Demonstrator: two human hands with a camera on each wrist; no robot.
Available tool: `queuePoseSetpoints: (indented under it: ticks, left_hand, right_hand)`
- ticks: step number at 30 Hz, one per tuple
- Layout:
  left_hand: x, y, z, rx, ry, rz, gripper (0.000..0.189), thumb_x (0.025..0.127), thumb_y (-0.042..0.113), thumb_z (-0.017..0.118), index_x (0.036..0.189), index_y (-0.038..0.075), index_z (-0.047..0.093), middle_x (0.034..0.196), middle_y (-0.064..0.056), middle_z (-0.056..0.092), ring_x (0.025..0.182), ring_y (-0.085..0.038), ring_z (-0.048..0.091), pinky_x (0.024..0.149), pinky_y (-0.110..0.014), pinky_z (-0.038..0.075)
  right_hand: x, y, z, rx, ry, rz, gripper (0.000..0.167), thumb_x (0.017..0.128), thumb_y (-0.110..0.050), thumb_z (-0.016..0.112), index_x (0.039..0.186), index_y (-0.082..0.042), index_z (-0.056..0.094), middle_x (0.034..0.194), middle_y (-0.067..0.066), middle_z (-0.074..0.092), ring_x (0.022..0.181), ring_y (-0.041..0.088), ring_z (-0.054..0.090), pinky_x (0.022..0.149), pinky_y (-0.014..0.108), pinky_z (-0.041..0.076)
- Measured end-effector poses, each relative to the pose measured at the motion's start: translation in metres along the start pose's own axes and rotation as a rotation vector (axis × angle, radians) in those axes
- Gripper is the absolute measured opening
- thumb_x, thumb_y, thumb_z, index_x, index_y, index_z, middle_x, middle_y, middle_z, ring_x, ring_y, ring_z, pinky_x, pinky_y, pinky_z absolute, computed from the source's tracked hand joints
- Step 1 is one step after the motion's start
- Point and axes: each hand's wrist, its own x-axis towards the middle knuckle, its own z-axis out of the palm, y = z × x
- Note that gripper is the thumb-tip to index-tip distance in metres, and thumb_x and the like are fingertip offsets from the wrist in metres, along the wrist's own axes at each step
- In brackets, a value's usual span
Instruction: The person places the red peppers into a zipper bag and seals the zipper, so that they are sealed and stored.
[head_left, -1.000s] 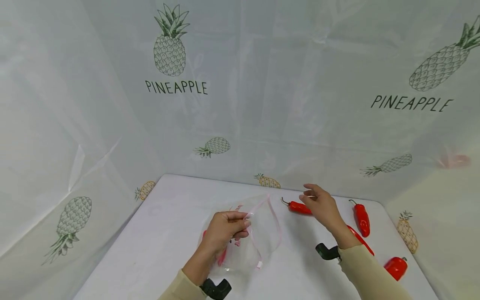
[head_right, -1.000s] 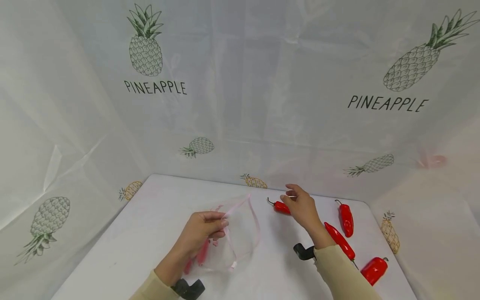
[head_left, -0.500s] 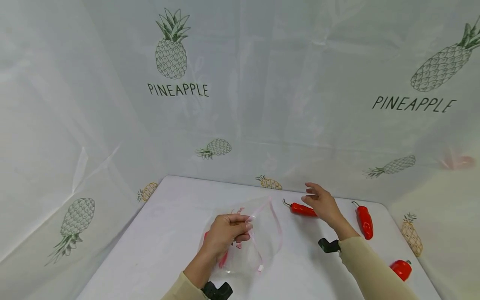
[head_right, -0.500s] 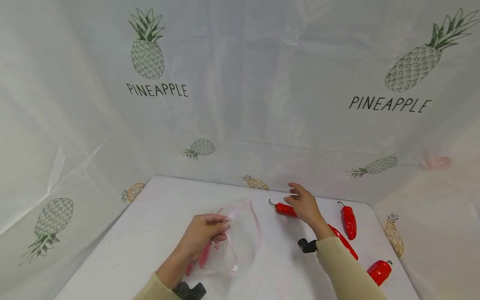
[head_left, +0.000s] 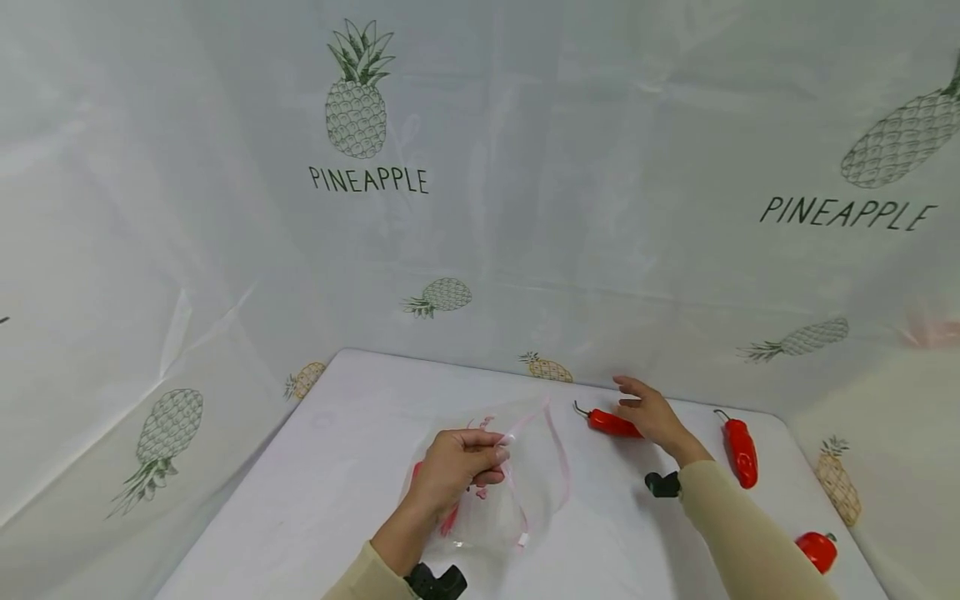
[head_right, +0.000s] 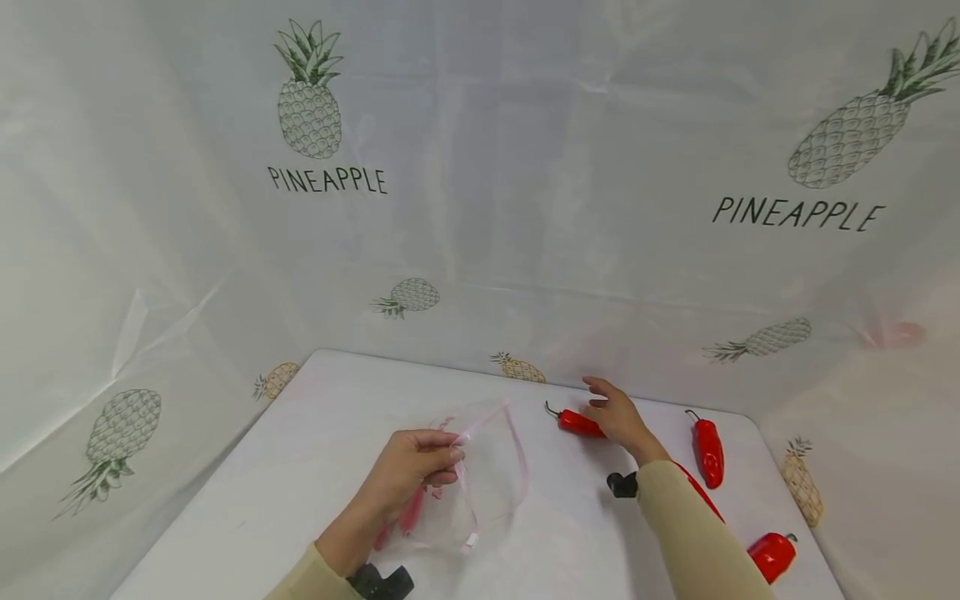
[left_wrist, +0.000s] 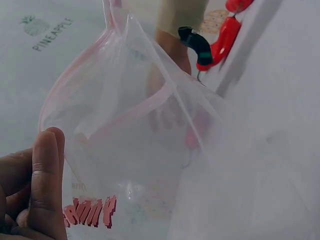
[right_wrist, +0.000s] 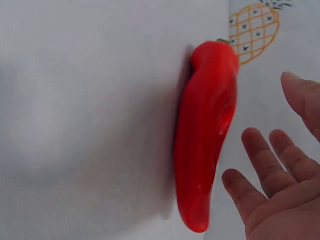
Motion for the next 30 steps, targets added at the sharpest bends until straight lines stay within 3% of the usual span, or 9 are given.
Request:
queuePoseSetpoints:
  ticks: [4,16,20,30]
  left_hand:
    - [0.000,0.000,0.000,0.004,-0.010,-0.002,0.034,0.097,0.003,0.075,0.126,-0.013,0.068,0.104,-0.013,0.074,0.071,-0.006,0.074,0.070,-0.019,0.063]
    - [0.001,-0.003,-0.002,0.006,-0.011,0.004,0.034,0.097,0.002,0.074,0.126,-0.014,0.067,0.102,-0.011,0.074,0.070,-0.006,0.074,0.065,-0.016,0.061]
    - [0.001,-0.004,-0.002,0.006,-0.002,0.007,0.034,0.096,0.002,0.075,0.126,-0.014,0.068,0.098,-0.009,0.074,0.069,-0.006,0.074,0.063,-0.016,0.060]
    - [0.002,-0.006,-0.001,0.010,0.003,0.010,0.032,0.096,0.003,0.076,0.123,-0.013,0.070,0.093,-0.005,0.075,0.066,-0.006,0.073,0.058,-0.015,0.057]
  right_hand:
    - [0.002,0.006,0.001,-0.002,-0.023,0.034,0.065,0.104,-0.012,0.063,0.163,-0.007,0.035,0.161,0.030,0.038,0.142,0.051,0.048,0.115,0.063,0.047]
    - [0.002,0.013,0.012,-0.117,-0.040,0.010,0.062,0.102,-0.008,0.063,0.159,-0.002,0.039,0.153,0.032,0.048,0.137,0.052,0.053,0.111,0.064,0.050]
    - [-0.003,0.013,0.012,-0.112,-0.036,0.013,0.063,0.101,-0.009,0.064,0.158,0.000,0.039,0.151,0.034,0.050,0.134,0.053,0.054,0.109,0.064,0.051]
    - [-0.013,0.011,0.022,-0.015,-0.082,0.125,0.072,0.099,-0.019,0.071,0.159,-0.002,0.037,0.145,0.030,0.055,0.125,0.042,0.060,0.097,0.052,0.061]
